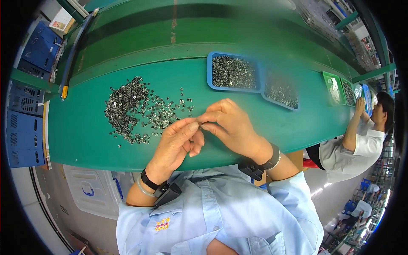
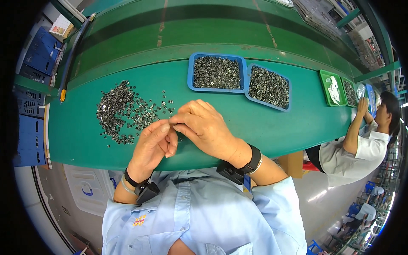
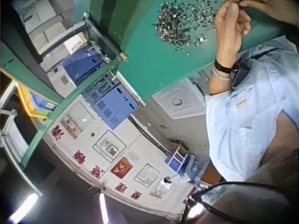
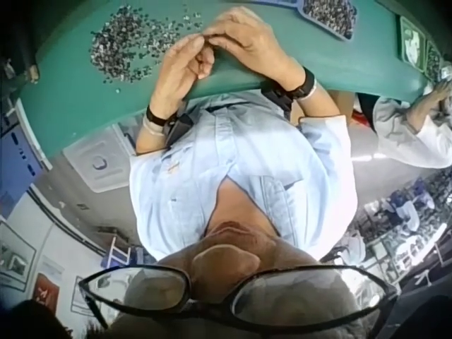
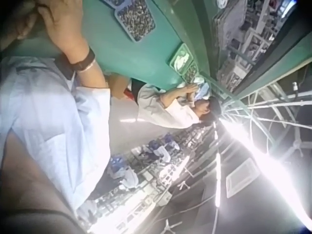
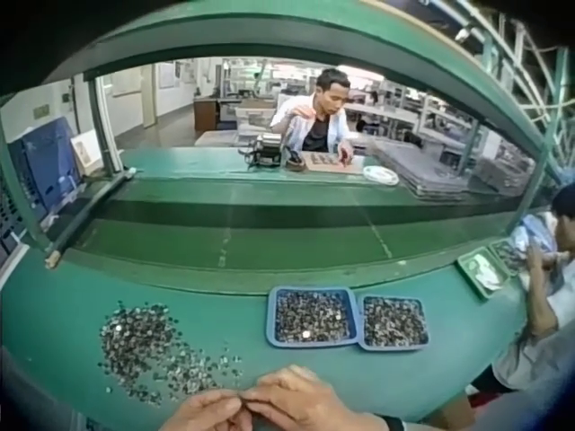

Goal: The person picks up a small metal component from a pile, inspects it by turning it over between their fingers, and then places it into a blue plastic tray. This process is repeated for several other components, handling them one at a time.

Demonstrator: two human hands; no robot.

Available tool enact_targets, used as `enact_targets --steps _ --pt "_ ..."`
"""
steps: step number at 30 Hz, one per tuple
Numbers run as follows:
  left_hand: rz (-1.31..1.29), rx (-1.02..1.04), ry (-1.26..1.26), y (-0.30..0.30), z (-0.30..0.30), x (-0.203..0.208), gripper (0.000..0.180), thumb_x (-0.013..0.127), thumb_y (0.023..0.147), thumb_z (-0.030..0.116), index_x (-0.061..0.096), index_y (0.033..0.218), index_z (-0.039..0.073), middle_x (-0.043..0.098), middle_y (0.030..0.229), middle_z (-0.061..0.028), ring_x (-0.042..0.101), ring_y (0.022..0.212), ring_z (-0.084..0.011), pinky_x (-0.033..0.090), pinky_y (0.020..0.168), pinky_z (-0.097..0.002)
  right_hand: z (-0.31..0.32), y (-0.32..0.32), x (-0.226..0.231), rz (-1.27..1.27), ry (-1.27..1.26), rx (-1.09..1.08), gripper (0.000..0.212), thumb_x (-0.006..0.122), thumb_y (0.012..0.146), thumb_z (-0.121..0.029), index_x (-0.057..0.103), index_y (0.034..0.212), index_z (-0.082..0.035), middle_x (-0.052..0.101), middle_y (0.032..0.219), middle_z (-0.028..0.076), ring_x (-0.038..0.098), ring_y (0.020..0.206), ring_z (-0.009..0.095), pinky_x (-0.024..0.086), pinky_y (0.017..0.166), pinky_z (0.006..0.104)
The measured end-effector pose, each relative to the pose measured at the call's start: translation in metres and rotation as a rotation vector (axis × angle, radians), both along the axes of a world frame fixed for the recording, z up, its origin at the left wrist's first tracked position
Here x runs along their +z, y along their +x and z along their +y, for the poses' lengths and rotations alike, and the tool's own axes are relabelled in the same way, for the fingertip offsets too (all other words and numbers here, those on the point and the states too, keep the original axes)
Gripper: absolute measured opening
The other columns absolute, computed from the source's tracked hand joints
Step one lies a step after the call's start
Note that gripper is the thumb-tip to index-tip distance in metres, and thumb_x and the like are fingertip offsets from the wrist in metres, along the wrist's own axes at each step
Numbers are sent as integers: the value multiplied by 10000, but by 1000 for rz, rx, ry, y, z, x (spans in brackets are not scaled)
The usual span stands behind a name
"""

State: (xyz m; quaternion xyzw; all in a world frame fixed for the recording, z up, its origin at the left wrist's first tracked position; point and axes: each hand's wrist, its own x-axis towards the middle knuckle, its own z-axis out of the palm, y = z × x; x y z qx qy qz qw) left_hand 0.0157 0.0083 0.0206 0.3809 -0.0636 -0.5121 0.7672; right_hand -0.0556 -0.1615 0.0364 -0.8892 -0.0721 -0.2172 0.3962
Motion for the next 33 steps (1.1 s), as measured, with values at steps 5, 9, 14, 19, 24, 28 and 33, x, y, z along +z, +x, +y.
enact_targets --steps 5,9,14,19,24,28,33 --pt "-12 27 -7 1 -2 0 202 543 921 196 586 1024 27 592 702 -59 519 536 -110 389 456 -226 -4 4 2 -72 -125 -5 220 713 704 -106 616 901 -97 566 870 37 537 803 245 428 691 348" --pt "71 33 -24 1 -2 0 204 546 920 195 589 1026 26 593 695 -60 518 526 -108 385 450 -224 -1 2 1 -125 -193 -16 227 729 685 -110 602 873 -104 564 877 35 536 803 250 418 681 355" --pt "3 41 79 1 -2 3 196 546 921 198 585 989 19 585 670 -58 509 511 -105 377 440 -215 3 1 -1 -124 -234 -24 230 729 682 -114 598 871 -107 564 887 30 535 798 242 409 669 355" --pt "20 31 34 0 1 -5 188 543 923 199 575 949 16 582 657 -58 507 507 -103 372 433 -210 4 -2 -8 -59 -134 -1 229 724 683 -101 597 874 -106 566 884 31 539 797 242 415 674 355" --pt "8 30 41 -5 -1 -3 188 536 928 201 570 948 18 588 677 -59 505 506 -99 377 433 -208 5 -5 -11 -67 -98 -44 215 721 684 -84 603 863 -100 573 866 36 548 791 243 425 678 350" --pt "-62 91 113 -9 -2 5 173 545 923 193 570 949 24 599 711 -61 501 504 -94 383 438 -202 2 -6 -8 -74 -114 -45 198 720 685 -76 611 849 -95 577 854 41 552 779 246 432 676 347" --pt "-80 97 129 -8 -4 6 152 561 913 178 568 943 29 608 740 -59 501 514 -87 388 447 -195 2 -6 -8 -87 -78 -33 181 713 696 -69 621 850 -90 583 855 46 557 772 246 443 665 342"
